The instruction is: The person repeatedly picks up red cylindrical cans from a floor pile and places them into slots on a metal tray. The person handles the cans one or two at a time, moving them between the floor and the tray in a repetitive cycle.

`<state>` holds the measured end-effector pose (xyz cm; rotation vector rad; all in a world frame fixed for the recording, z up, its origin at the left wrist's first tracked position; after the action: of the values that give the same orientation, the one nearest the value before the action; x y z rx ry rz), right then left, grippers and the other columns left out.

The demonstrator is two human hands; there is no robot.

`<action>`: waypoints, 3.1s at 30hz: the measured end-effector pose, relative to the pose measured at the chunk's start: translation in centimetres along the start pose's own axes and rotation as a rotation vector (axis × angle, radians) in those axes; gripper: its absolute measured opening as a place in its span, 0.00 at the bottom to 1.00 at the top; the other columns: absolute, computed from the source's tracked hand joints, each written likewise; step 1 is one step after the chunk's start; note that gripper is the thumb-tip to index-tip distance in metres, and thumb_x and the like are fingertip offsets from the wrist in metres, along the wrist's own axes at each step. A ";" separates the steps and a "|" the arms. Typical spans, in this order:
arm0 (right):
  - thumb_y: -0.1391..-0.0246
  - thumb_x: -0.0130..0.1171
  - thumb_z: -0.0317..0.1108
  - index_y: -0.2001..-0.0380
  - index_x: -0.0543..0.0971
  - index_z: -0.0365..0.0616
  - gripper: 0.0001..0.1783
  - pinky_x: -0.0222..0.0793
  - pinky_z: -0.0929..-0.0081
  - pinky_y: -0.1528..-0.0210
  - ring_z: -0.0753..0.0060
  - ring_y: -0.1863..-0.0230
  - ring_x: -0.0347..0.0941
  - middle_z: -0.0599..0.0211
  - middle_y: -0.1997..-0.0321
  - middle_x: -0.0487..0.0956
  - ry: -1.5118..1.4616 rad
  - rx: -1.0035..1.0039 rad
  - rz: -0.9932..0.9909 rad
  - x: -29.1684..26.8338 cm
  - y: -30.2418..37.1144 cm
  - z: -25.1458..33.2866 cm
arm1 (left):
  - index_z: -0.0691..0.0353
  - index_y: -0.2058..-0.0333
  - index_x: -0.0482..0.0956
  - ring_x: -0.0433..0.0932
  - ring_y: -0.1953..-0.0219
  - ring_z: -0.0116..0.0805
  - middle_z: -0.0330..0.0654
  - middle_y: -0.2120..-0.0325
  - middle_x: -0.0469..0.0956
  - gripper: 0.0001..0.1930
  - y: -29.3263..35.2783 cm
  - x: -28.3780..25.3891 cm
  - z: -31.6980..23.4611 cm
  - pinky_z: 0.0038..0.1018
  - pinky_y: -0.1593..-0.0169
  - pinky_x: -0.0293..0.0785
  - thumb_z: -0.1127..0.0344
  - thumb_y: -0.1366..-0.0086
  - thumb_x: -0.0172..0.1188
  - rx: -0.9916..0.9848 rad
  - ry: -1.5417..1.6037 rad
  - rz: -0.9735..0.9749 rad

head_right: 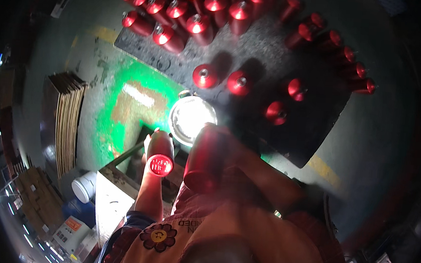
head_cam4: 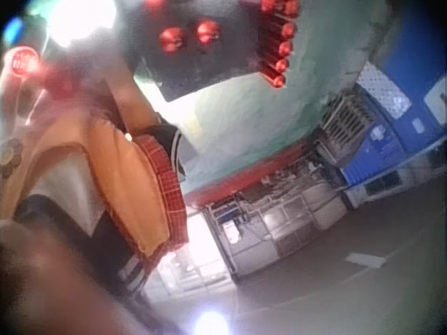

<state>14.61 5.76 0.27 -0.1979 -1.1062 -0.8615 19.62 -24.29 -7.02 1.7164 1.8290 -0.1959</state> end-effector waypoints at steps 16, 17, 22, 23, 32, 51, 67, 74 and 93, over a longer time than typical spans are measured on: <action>0.36 0.50 0.33 0.49 0.75 0.40 0.16 0.73 0.70 0.53 0.70 0.58 0.75 0.62 0.54 0.78 0.094 0.014 -0.004 1.9 -8.7 -20.1 | 0.59 0.41 0.69 0.71 0.48 0.63 0.64 0.46 0.68 0.26 3.8 -0.4 12.2 0.52 0.53 0.77 0.46 0.27 0.42 -0.335 2.281 0.574; 0.37 0.50 0.33 0.49 0.75 0.39 0.16 0.73 0.69 0.54 0.69 0.58 0.75 0.62 0.54 0.78 0.049 0.017 -0.025 1.3 -8.7 -19.9 | 0.57 0.41 0.69 0.71 0.48 0.63 0.64 0.46 0.68 0.26 4.2 0.0 11.6 0.53 0.53 0.76 0.46 0.27 0.42 -0.350 2.309 0.642; 0.37 0.50 0.34 0.49 0.74 0.40 0.17 0.74 0.66 0.52 0.65 0.56 0.76 0.59 0.53 0.78 0.730 0.029 -0.087 -3.6 -3.3 -11.5 | 0.52 0.39 0.67 0.66 0.40 0.61 0.54 0.40 0.67 0.25 5.4 1.0 8.5 0.58 0.36 0.58 0.48 0.29 0.45 -0.701 2.830 0.416; 0.38 0.50 0.36 0.48 0.74 0.40 0.18 0.72 0.65 0.49 0.64 0.53 0.76 0.59 0.51 0.78 1.053 0.000 -0.158 -5.0 -0.4 -8.3 | 0.52 0.39 0.67 0.66 0.39 0.60 0.52 0.40 0.68 0.26 5.1 1.1 7.4 0.57 0.34 0.57 0.47 0.29 0.45 -0.620 2.610 0.395; 0.51 0.62 0.26 0.47 0.79 0.45 0.24 0.66 0.70 0.39 0.66 0.43 0.70 0.64 0.44 0.74 0.760 -0.450 -0.984 -15.3 27.3 13.0 | 0.61 0.52 0.82 0.75 0.49 0.37 0.48 0.50 0.76 0.18 -1.7 8.3 -13.7 0.33 0.44 0.70 0.66 0.42 0.61 0.176 0.355 0.170; 0.55 0.67 0.24 0.60 0.86 0.57 0.17 0.72 0.71 0.51 0.63 0.54 0.73 0.64 0.49 0.74 1.379 -0.825 -0.998 -18.8 24.0 19.0 | 0.58 0.65 0.87 0.75 0.53 0.38 0.41 0.56 0.78 0.14 -2.6 27.7 -28.9 0.31 0.50 0.72 0.78 0.53 0.68 0.591 -0.034 0.168; 0.51 0.66 0.34 0.55 0.80 0.52 0.18 0.69 0.76 0.68 0.79 0.74 0.71 0.70 0.76 0.76 1.225 -0.590 -0.889 -19.5 14.3 19.8 | 0.49 0.55 0.79 0.82 0.74 0.46 0.47 0.70 0.82 0.14 -1.8 29.2 -28.4 0.39 0.69 0.79 0.59 0.40 0.62 0.730 -0.263 0.525; 0.48 0.65 0.20 0.58 0.78 0.40 0.13 0.71 0.81 0.56 0.81 0.59 0.76 0.71 0.62 0.81 1.064 -0.515 -0.624 -13.1 25.9 4.5 | 0.50 0.58 0.81 0.79 0.77 0.39 0.42 0.76 0.80 0.13 17.0 20.9 -16.3 0.36 0.69 0.77 0.63 0.43 0.63 0.658 0.065 0.386; 0.57 0.69 0.17 0.57 0.81 0.36 0.19 0.59 0.91 0.74 0.92 0.74 0.65 0.78 0.68 0.77 1.188 0.200 0.324 10.4 41.2 -28.8 | 0.62 0.60 0.82 0.76 0.65 0.26 0.39 0.67 0.80 0.15 76.8 2.9 1.8 0.29 0.56 0.74 0.65 0.47 0.64 -0.052 0.370 -0.717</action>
<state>65.16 12.56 6.42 0.2841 -0.0267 -0.4223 92.80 -11.50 12.85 1.0384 2.6431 -0.1185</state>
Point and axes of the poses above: each hand's wrist, its own y-axis away from the middle knuckle, its own x-axis out of the palm, z = x × y, the point moved 5 cm from there along -y, towards the middle knuckle
